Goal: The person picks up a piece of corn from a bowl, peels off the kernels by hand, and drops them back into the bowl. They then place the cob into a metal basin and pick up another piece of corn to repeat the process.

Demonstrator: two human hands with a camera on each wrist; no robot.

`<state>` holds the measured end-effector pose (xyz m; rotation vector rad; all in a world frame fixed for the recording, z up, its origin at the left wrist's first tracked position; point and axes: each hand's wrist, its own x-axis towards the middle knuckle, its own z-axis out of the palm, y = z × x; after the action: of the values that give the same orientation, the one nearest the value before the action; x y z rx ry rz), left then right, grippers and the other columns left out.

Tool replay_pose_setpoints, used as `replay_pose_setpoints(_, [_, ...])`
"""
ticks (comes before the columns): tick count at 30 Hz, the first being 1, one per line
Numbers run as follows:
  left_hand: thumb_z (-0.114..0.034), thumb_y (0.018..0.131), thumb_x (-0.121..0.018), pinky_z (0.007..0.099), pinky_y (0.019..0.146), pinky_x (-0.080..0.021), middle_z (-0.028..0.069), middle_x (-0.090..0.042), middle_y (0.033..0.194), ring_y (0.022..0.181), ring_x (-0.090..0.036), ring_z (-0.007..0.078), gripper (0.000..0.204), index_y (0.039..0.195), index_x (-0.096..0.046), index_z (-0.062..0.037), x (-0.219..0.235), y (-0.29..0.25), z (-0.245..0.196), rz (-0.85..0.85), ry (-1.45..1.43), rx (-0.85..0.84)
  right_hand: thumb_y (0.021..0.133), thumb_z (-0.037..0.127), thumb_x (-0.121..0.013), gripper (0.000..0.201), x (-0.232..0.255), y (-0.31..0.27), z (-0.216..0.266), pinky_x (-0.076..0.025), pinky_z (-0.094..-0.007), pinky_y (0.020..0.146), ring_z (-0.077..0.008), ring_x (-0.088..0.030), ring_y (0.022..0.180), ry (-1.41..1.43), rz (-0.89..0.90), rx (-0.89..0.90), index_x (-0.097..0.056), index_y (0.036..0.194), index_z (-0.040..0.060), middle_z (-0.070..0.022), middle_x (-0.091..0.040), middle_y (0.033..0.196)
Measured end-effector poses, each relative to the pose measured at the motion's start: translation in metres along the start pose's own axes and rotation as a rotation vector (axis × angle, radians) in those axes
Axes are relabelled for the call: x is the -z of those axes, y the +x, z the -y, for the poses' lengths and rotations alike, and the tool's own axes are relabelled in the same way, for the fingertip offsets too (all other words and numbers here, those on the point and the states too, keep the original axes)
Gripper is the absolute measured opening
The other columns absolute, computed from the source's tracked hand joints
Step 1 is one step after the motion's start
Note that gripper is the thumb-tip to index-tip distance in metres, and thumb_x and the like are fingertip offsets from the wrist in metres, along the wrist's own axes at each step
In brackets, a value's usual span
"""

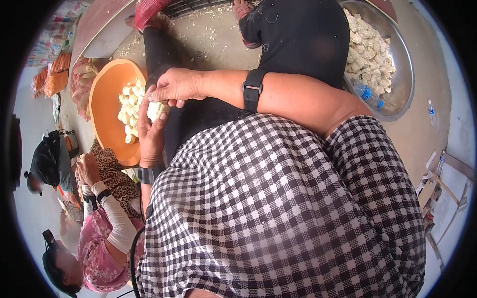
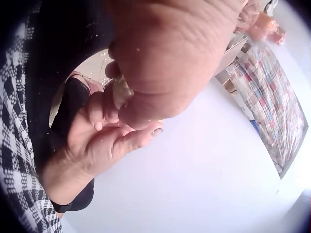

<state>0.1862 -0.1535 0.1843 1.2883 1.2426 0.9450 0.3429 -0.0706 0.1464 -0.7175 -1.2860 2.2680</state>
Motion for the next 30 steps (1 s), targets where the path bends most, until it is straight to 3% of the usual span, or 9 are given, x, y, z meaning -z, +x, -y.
replay_pose_setpoints(8, [-0.028,0.084,-0.062,0.0253,0.08,-0.039,0.007,-0.049,0.12,0.099,-0.049,0.0129,0.067,0.138,-0.031,-0.0034,-0.003,-0.001,0.0,-0.06,-0.25,0.131,0.09,0.024,-0.059,0.023,0.0,-0.004,0.009,-0.047,-0.0221,0.051,-0.0083,-0.052,0.059,-0.16,-0.074,0.09,-0.059,0.092,0.0018,-0.0039,-0.056,0.069])
replay_pose_setpoints(14, [-0.026,0.086,-0.059,0.0263,0.078,-0.04,0.006,-0.05,0.117,0.095,-0.049,0.0138,0.061,0.137,-0.032,-0.0055,0.006,0.003,0.017,-0.01,-0.468,0.114,0.091,0.023,-0.057,0.022,-0.003,-0.004,0.012,-0.046,-0.0217,0.051,-0.0078,-0.051,0.058,-0.23,-0.075,0.214,-0.058,0.092,0.0006,-0.0038,-0.057,0.069])
replay_pose_setpoints(17, [-0.028,0.083,-0.062,0.0208,0.064,-0.035,0.0046,-0.052,0.111,0.085,-0.047,0.0094,0.06,0.132,-0.037,-0.0033,-0.004,0.003,0.01,-0.161,-0.443,0.123,0.092,0.021,-0.055,0.022,-0.004,-0.001,0.014,-0.042,-0.0207,0.048,-0.0072,-0.048,0.057,0.021,-0.039,0.224,-0.056,0.094,-0.0005,-0.0034,-0.054,0.068])
replay_pose_setpoints(20, [-0.021,0.081,-0.065,0.0237,0.073,-0.041,0.0052,-0.051,0.113,0.092,-0.049,0.0115,0.062,0.133,-0.037,-0.0029,-0.003,0.0,0.007,-0.128,-0.422,0.099,0.093,0.022,-0.054,0.023,0.001,0.001,0.008,-0.038,-0.0194,0.045,-0.0069,-0.045,0.058,0.269,0.006,0.133,-0.055,0.093,-0.0007,-0.003,-0.051,0.069])
replay_pose_setpoints(23, [-0.014,0.076,-0.07,0.0275,0.086,-0.043,0.0059,-0.051,0.116,0.102,-0.051,0.0149,0.067,0.133,-0.037,-0.002,-0.008,0.001,0.001,-0.129,-0.31,0.009,0.092,0.029,-0.055,0.028,0.001,-0.002,0.008,-0.036,-0.0187,0.044,-0.0069,-0.045,0.059,0.323,0.014,0.025,-0.056,0.091,0.0009,-0.0025,-0.05,0.07])
replay_pose_setpoints(26, [-0.011,0.073,-0.072,0.0303,0.094,-0.041,0.0064,-0.051,0.117,0.109,-0.051,0.0178,0.071,0.133,-0.036,-0.0011,-0.001,0.001,0.007,-0.103,-0.211,-0.02,0.09,0.035,-0.058,0.033,0.002,-0.001,0.009,-0.035,-0.0185,0.043,-0.0068,-0.044,0.059,0.3,0.013,-0.015,-0.056,0.089,0.002,-0.0018,-0.05,0.071])
replay_pose_setpoints(30, [-0.012,0.072,-0.073,0.03,0.094,-0.041,0.0073,-0.051,0.118,0.107,-0.051,0.0171,0.068,0.131,-0.04,0.0001,-0.002,-0.001,0.002,-0.119,-0.056,0.065,0.088,0.037,-0.062,0.035,0.006,0.002,-0.002,-0.036,-0.0189,0.043,-0.0066,-0.044,0.059,0.144,0.035,0.022,-0.058,0.086,0.0024,-0.0011,-0.051,0.071])
